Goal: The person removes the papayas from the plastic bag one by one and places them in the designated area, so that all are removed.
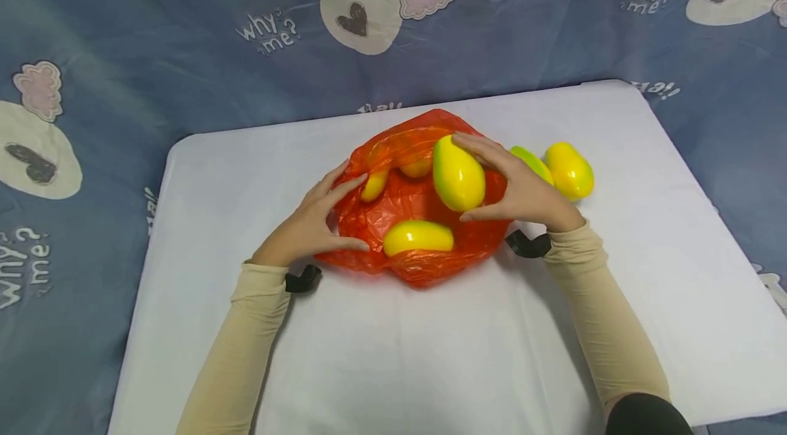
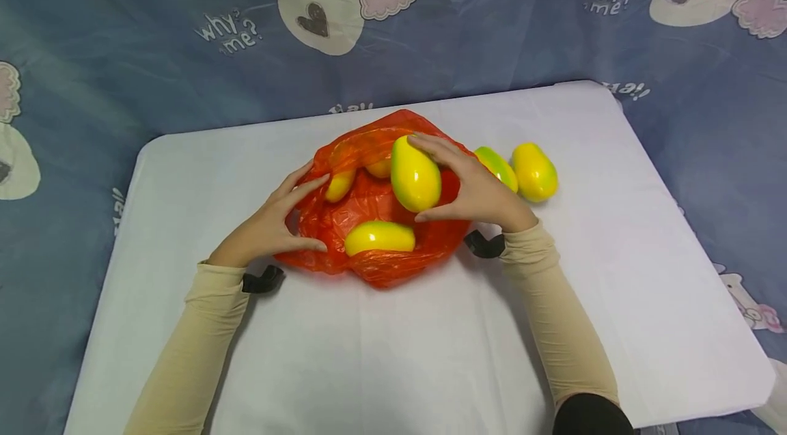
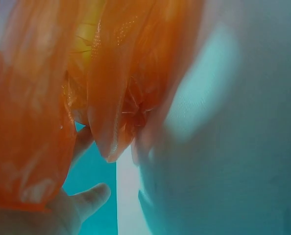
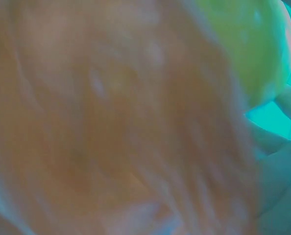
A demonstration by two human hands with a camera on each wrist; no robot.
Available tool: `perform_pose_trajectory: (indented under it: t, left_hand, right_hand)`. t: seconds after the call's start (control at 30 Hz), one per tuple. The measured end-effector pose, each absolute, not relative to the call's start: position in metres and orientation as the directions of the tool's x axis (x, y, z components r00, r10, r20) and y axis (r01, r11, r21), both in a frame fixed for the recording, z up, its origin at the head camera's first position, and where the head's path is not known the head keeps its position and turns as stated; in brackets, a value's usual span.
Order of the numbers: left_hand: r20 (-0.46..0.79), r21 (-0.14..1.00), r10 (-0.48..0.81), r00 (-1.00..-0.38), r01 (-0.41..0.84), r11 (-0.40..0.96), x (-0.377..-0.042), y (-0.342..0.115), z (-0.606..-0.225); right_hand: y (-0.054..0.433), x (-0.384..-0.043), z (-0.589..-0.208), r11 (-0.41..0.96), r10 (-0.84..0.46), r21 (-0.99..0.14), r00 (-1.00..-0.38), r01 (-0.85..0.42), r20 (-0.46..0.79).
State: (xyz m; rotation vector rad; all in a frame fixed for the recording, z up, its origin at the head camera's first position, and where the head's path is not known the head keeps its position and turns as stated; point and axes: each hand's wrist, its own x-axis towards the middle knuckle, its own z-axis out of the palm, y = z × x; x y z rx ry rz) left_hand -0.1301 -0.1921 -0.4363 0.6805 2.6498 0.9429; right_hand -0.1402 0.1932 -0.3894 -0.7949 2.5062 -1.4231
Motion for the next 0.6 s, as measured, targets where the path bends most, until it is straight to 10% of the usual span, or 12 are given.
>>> perform_pose_trajectory:
  t: [0.6]
  left_hand:
    - [-0.099, 0.651, 0.496, -0.863, 0.321, 0.688, -0.131, -0.187, -0.438]
  right_hand:
    - [0.263, -0.146, -0.37, 0.349, -0.444, -0.903, -0.893, -0.249, 0.074]
